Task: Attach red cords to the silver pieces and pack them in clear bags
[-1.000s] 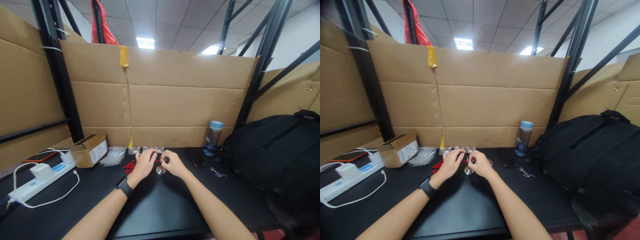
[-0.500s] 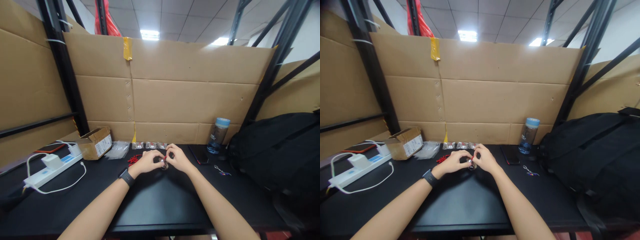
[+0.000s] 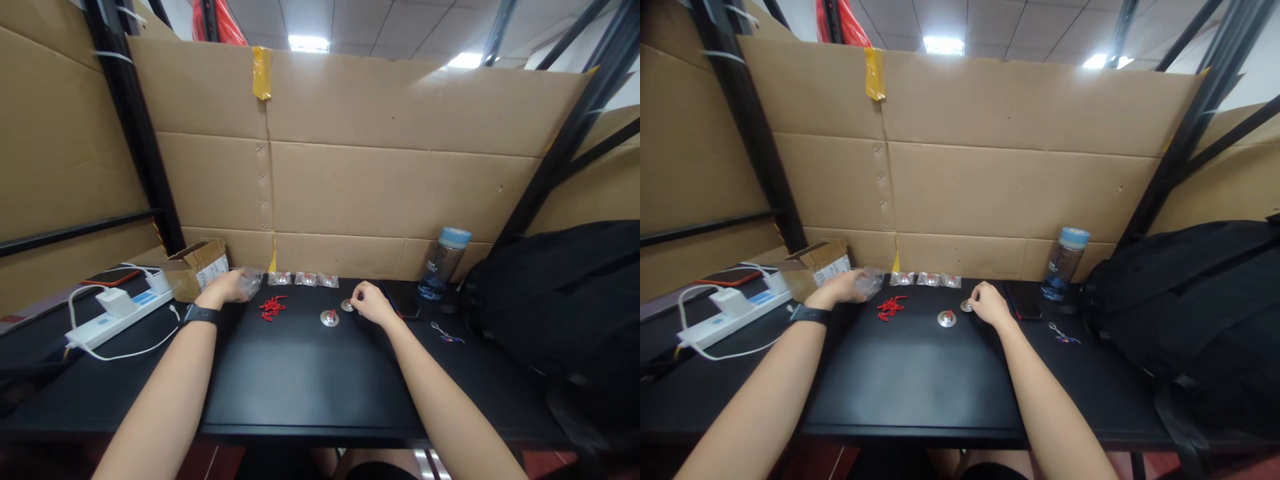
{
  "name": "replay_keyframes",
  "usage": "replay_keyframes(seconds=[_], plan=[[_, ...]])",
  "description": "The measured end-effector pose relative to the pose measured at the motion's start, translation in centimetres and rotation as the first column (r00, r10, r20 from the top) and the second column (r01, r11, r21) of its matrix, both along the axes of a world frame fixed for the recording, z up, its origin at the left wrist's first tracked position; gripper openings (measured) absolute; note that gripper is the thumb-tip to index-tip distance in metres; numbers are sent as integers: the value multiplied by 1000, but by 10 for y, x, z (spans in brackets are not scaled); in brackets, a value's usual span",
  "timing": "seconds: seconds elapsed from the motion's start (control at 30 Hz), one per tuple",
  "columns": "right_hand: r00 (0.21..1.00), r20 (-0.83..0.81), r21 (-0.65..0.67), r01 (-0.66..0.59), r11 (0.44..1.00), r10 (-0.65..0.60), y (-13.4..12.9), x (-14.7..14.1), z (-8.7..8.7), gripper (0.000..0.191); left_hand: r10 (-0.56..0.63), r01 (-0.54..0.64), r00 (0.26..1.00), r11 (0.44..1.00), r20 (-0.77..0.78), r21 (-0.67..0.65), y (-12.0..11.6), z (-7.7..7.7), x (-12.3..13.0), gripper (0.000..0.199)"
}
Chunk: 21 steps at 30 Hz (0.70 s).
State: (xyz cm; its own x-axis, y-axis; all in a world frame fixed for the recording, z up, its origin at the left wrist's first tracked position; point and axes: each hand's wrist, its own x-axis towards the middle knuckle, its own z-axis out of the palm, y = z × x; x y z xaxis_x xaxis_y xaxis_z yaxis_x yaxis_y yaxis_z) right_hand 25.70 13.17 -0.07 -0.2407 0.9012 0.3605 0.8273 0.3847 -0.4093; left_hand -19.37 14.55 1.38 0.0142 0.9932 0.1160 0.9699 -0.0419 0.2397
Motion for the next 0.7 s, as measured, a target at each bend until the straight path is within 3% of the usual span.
replay_keyframes(seconds=[0.1,0.3,0.43,0.53,0.6,0.7], plan=[[1000,-2,-23,-27,999,27,2,2,-2,4,61,-60,998,998,24,-35,-1,1,-2,68],[996,-32,-10,-81,997,81,4,4,-5,8,32,-30,995,999,90,-18,-9,13,-2,52],[998,-19,14,-62,998,62,4,4,-5,10,-1,-16,994,989,114,146,-20,29,1,43],[999,-14,22,-32,999,33,5,6,-4,12,-109,45,984,920,142,389,-29,44,24,41],[1000,-11,17,-25,1000,25,6,8,-3,15,-244,123,954,848,174,515,-35,49,53,36],[999,-7,-21,-31,999,31,7,14,-2,20,-354,237,928,805,120,543,-39,39,103,26]])
